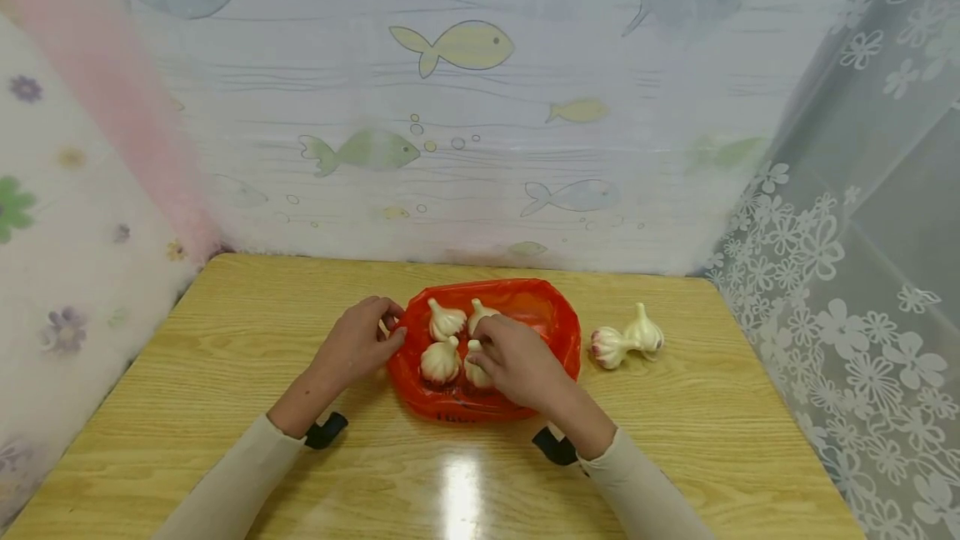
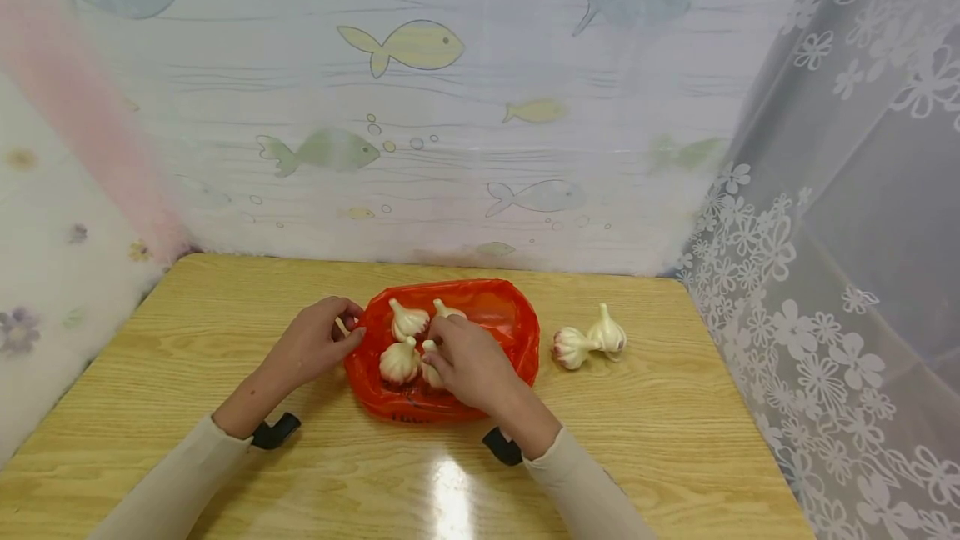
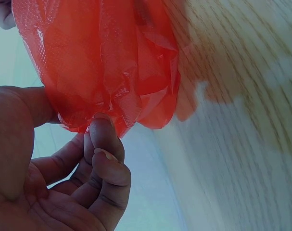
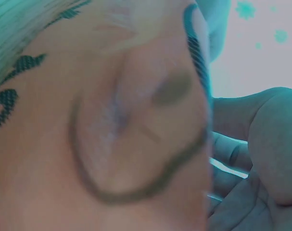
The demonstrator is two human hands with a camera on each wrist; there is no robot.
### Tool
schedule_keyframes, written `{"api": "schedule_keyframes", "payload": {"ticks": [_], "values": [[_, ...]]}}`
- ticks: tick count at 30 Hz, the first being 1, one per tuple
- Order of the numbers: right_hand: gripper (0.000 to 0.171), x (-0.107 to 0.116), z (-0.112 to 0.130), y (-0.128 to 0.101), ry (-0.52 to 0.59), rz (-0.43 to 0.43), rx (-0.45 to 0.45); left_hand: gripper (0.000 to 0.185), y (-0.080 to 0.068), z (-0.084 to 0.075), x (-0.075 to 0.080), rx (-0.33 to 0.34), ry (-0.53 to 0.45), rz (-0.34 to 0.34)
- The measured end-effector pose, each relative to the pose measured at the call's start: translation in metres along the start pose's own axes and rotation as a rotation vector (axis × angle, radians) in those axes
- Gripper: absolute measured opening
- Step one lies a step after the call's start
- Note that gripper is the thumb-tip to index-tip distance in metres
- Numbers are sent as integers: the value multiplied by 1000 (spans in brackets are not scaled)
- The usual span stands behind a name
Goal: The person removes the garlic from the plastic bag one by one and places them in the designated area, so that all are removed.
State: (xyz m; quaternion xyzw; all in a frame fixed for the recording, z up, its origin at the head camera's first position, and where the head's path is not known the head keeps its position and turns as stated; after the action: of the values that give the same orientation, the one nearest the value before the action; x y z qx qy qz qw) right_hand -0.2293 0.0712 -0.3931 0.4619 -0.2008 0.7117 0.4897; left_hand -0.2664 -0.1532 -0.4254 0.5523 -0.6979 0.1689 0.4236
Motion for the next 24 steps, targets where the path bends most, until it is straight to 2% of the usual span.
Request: {"api": "schedule_keyframes", "payload": {"ticks": [11, 17, 24], "values": [[18, 21, 1, -4, 29, -69, 11, 21, 1, 1, -1, 6, -1, 3], [20, 31, -2, -6, 41, -75, -18, 21, 1, 0, -1, 5, -1, 5], [19, 42, -1, -10, 42, -128, 7, 20, 0, 0, 0, 4, 2, 3]]}}
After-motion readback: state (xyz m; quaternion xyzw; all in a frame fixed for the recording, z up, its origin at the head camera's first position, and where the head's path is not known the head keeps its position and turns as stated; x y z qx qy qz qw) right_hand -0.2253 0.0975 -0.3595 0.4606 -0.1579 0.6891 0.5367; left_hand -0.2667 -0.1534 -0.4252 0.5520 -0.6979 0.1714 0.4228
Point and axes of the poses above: each hand's wrist, its own y-axis towards the middle knuckle, its own x-axis out of the back of the hand, z = x × y, the point moved 7 cm from there along y, towards the middle knuckle, and after that the axes turned 7 degrees about -x, right-handed, at the moved point
